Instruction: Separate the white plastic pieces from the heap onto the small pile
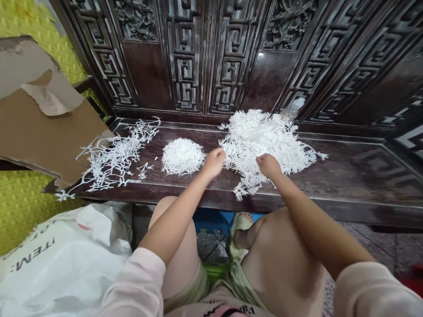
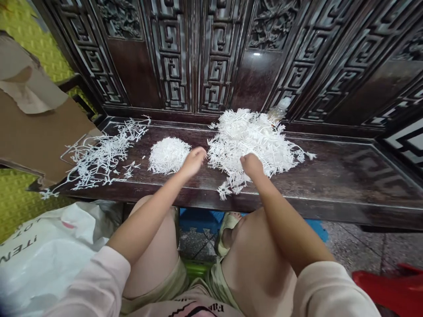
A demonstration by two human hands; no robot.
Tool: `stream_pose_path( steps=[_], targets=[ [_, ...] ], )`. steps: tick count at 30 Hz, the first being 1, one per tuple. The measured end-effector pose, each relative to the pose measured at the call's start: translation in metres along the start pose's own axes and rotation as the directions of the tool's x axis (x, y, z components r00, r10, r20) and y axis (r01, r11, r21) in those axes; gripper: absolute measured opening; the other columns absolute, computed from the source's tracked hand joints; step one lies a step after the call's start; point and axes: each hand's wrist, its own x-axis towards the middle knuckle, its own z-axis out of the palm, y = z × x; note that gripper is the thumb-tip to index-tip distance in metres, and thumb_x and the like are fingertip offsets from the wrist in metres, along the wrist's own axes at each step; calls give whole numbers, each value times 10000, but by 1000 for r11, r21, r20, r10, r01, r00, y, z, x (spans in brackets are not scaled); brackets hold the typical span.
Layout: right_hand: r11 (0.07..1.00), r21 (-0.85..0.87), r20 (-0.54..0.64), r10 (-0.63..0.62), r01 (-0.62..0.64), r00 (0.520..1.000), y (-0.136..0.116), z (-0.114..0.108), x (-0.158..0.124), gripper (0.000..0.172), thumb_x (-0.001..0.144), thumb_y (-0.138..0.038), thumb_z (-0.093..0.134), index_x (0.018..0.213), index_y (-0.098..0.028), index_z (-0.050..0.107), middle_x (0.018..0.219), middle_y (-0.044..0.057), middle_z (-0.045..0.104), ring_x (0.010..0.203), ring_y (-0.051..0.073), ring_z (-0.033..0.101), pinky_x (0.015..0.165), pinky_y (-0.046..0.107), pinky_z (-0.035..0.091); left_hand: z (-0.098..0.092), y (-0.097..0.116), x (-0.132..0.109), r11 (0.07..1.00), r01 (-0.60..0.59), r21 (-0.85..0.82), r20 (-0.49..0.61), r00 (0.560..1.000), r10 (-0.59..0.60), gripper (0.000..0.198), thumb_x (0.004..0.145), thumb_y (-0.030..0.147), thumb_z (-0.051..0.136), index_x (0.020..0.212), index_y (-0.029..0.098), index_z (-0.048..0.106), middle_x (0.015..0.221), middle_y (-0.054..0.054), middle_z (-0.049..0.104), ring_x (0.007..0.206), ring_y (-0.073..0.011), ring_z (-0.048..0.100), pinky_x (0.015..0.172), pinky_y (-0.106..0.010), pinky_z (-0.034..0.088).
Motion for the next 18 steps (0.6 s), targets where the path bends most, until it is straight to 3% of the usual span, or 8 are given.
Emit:
stream_pose_path(
  steps=[2,5,8,10,15,18],
  targets=[
    [998,21,80,-65,64,995,4,3,-4,350,784,-333,401,481,-169,340,469,10,375,470,97,344,513,251,265,-24,-16,19,995,59,86,-178,983,-43,201,762,237,345,713,176,531,662,-2,535,613,-117,482,580,-236,349],
    [991,37,96,-131,128,987,-10,13,-9,361,782,-360,383,480,-166,349,469,4,383,470,95,350,511,239,272,-57,-52,41,970,208,126,-402,905,-142,199,740,220,394,769,166,583,801,-37,602,742,-146,535,666,-255,373],
    [992,-25,85,-123,125,989,-33,21,-9,344,793,-357,348,529,-157,441,534,29,460,515,106,402,509,229,271,-73,-85,48,943,333,12,-423,856,-297,265,732,206,407,923,146,581,818,-59,622,718,-146,561,654,-252,390],
    [985,-92,135,-132,145,982,-46,24,-9,324,785,-342,358,567,-149,501,580,49,507,550,116,442,508,227,273,-76,-97,48,931,364,6,-400,855,-331,332,728,216,432,1032,144,543,818,-62,629,694,-140,566,651,-247,396],
    [962,-153,204,-193,226,960,-59,24,-17,303,779,-324,366,641,-153,574,670,84,580,642,151,511,535,231,298,-80,-98,47,912,368,184,-312,901,-301,414,723,295,477,1118,174,497,890,-64,628,707,-152,567,685,-263,401],
    [963,-156,240,-179,220,954,-54,21,-22,285,775,-311,377,667,-150,585,684,82,591,653,147,520,548,226,312,-90,-94,45,869,418,265,-405,866,-293,334,742,281,437,1050,196,536,915,-62,620,806,-188,565,723,-292,399]
  ],
)
